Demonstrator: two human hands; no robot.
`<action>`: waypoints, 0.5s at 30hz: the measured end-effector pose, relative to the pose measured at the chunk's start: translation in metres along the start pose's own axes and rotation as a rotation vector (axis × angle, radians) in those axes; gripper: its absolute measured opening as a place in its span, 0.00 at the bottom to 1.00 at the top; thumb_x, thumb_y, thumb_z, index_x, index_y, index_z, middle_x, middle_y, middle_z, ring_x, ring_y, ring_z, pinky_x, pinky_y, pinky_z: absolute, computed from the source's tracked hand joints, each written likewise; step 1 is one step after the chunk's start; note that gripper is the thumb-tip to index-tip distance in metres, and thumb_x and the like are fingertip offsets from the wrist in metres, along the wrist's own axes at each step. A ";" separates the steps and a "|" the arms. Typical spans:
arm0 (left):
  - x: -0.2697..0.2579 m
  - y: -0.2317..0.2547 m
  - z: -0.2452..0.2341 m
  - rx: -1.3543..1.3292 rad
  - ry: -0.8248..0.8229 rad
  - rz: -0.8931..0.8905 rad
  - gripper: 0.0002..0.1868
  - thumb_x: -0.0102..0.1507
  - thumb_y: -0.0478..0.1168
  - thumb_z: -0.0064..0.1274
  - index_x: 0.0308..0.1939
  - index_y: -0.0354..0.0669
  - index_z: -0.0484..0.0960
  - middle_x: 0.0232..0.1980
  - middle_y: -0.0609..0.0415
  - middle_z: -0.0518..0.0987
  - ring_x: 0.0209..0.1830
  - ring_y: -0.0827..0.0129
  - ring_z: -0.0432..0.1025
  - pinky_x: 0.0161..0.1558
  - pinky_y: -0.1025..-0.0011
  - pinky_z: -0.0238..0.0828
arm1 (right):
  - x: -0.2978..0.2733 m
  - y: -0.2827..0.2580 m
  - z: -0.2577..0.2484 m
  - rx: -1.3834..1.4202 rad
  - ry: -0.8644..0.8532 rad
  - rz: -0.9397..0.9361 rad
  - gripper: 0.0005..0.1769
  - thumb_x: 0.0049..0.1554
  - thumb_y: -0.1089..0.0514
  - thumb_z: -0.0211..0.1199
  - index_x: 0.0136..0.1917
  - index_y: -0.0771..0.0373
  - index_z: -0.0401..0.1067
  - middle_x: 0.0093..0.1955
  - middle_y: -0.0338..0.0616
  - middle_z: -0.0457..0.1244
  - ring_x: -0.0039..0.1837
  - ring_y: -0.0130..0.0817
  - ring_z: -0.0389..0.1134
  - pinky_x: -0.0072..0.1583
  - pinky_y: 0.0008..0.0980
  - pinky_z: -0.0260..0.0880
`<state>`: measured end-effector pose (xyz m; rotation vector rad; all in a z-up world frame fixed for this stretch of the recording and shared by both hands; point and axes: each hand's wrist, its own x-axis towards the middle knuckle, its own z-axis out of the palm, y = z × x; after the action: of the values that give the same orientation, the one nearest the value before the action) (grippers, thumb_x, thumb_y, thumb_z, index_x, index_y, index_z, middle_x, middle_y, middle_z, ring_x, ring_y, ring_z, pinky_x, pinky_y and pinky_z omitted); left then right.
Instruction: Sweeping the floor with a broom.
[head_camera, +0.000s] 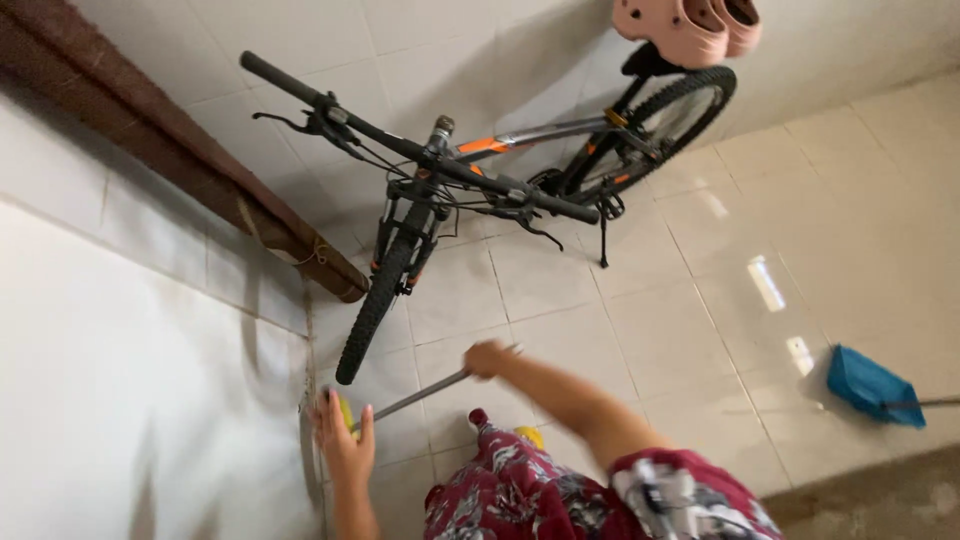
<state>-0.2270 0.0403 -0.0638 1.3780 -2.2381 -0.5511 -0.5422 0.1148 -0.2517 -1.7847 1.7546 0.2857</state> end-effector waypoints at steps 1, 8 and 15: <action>-0.004 0.000 -0.002 -0.001 0.010 -0.010 0.42 0.64 0.58 0.52 0.79 0.45 0.59 0.82 0.40 0.55 0.84 0.38 0.41 0.74 0.36 0.43 | 0.010 -0.024 0.009 -0.011 -0.003 -0.009 0.08 0.52 0.55 0.64 0.45 0.45 0.81 0.45 0.41 0.72 0.48 0.45 0.73 0.43 0.53 0.73; -0.014 0.004 0.002 -0.002 0.012 -0.084 0.43 0.64 0.58 0.51 0.78 0.44 0.58 0.83 0.41 0.53 0.85 0.39 0.40 0.73 0.33 0.40 | -0.078 -0.037 -0.014 0.060 -0.046 0.323 0.12 0.57 0.54 0.64 0.55 0.47 0.77 0.52 0.43 0.71 0.54 0.43 0.73 0.51 0.52 0.75; 0.008 0.010 0.019 -0.072 -0.064 0.002 0.42 0.65 0.57 0.51 0.79 0.46 0.57 0.84 0.41 0.50 0.84 0.39 0.37 0.72 0.32 0.40 | -0.223 0.207 0.108 -0.155 -0.360 0.448 0.15 0.62 0.49 0.59 0.63 0.40 0.72 0.56 0.42 0.67 0.60 0.44 0.72 0.54 0.55 0.75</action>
<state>-0.2480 0.0391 -0.0731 1.3406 -2.2463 -0.6768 -0.7342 0.3732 -0.2698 -1.3113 1.8792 0.8893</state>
